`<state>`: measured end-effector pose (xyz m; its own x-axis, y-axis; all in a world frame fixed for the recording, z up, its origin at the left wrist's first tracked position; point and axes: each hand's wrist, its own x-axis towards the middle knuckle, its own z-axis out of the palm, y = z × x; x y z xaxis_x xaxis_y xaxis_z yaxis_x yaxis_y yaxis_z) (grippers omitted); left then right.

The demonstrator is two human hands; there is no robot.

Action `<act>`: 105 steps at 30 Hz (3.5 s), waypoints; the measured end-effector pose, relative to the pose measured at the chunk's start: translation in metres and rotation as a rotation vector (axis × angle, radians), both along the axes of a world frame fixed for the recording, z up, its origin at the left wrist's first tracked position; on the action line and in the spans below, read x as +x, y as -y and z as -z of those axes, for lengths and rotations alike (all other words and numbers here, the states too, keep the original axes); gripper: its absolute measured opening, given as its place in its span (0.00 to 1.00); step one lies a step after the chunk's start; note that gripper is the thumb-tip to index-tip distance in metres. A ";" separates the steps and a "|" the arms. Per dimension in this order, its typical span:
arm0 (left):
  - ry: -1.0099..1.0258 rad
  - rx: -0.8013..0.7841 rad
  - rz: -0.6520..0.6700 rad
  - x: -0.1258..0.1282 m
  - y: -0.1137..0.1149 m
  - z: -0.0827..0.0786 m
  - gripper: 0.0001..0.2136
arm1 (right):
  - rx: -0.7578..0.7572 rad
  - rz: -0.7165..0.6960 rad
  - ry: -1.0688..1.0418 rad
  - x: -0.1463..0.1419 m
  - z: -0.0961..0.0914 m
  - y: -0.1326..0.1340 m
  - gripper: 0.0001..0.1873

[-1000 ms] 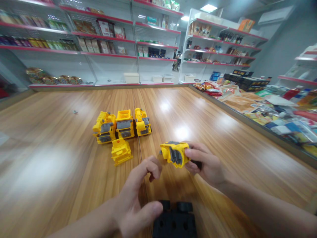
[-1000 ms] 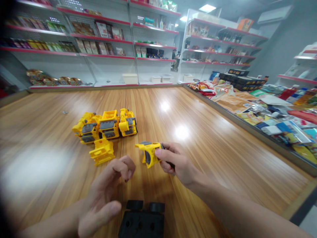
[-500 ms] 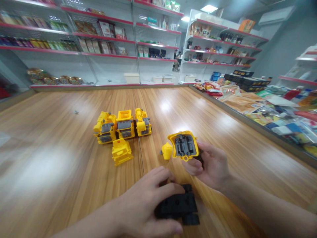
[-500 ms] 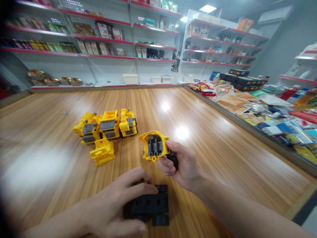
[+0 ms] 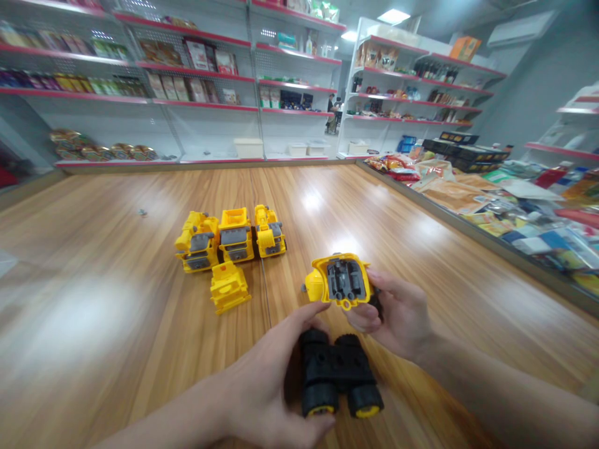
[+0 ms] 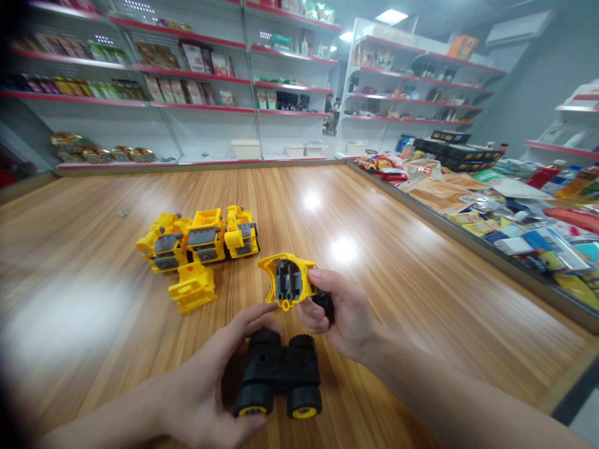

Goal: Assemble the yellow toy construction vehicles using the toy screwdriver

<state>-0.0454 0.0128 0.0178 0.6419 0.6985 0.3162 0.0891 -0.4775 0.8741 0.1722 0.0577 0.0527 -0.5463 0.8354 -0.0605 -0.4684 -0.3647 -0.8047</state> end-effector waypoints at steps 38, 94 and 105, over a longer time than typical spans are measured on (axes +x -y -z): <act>0.131 0.247 -0.267 -0.001 -0.008 -0.008 0.30 | 0.581 -0.092 0.582 -0.008 -0.002 0.014 0.16; 0.341 -0.612 0.119 -0.007 -0.008 -0.013 0.28 | 0.424 -0.049 0.769 -0.009 0.005 0.009 0.24; 0.380 -0.724 0.034 -0.006 -0.012 -0.011 0.24 | 0.713 0.210 1.120 -0.001 -0.008 0.003 0.31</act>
<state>-0.0511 0.0251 0.0289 0.6062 0.7953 -0.0055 -0.2798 0.2197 0.9346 0.1715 0.0546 0.0611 -0.3476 0.9330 0.0929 0.5675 0.2882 -0.7713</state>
